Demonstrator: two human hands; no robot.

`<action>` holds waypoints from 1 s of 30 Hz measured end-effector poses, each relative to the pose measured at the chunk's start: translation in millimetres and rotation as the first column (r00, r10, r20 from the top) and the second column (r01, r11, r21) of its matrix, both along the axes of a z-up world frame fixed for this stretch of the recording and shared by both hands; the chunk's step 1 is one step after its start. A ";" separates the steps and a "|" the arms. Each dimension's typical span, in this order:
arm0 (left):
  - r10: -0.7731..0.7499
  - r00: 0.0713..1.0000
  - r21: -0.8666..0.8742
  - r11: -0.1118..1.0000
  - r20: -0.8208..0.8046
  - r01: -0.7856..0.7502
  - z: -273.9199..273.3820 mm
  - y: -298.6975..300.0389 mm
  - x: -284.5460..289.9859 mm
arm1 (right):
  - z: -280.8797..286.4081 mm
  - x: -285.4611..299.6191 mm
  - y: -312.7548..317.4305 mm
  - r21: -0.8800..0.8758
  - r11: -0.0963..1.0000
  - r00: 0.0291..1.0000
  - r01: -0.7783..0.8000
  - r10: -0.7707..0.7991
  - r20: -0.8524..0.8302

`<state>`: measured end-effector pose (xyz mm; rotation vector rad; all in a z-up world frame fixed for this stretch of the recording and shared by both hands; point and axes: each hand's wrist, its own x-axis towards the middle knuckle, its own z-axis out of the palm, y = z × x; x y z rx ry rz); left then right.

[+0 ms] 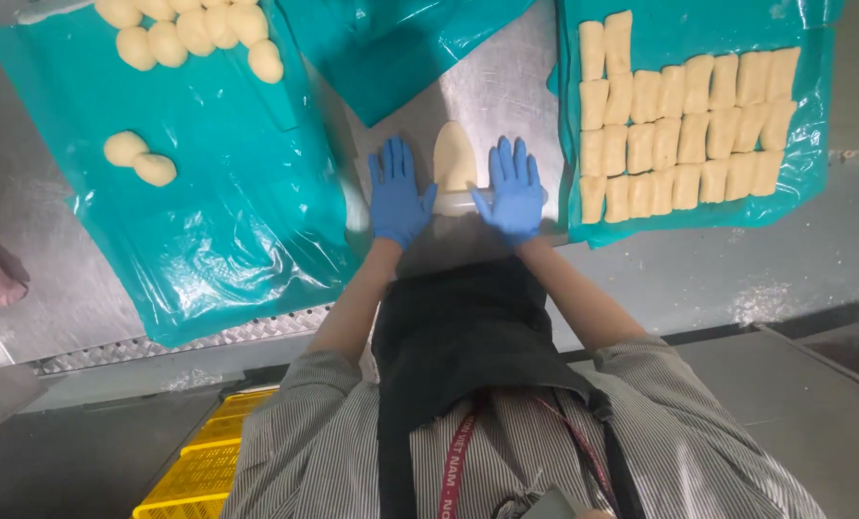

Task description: Rolling out individual pieces of dough with a rolling pin and folding them into uniform shapes in a bakery kitchen.

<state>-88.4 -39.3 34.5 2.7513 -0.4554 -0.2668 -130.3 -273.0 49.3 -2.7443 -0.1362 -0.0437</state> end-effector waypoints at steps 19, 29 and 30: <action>-0.308 0.916 0.006 0.949 0.258 0.317 -48.7 41.6 -85.6 | -36.9 -67.4 -21.2 -0.029 0.912 0.908 -0.408 0.409 0.090; 0.051 0.988 0.019 0.998 0.145 -0.054 4.7 -12.6 94.5 | 30.9 115.4 -14.2 -0.032 0.993 0.990 -0.110 0.113 0.090; 0.076 0.983 0.011 0.997 0.167 -0.079 5.5 -13.4 109.2 | 35.4 129.5 -14.4 -0.027 0.990 0.983 -0.137 0.140 0.120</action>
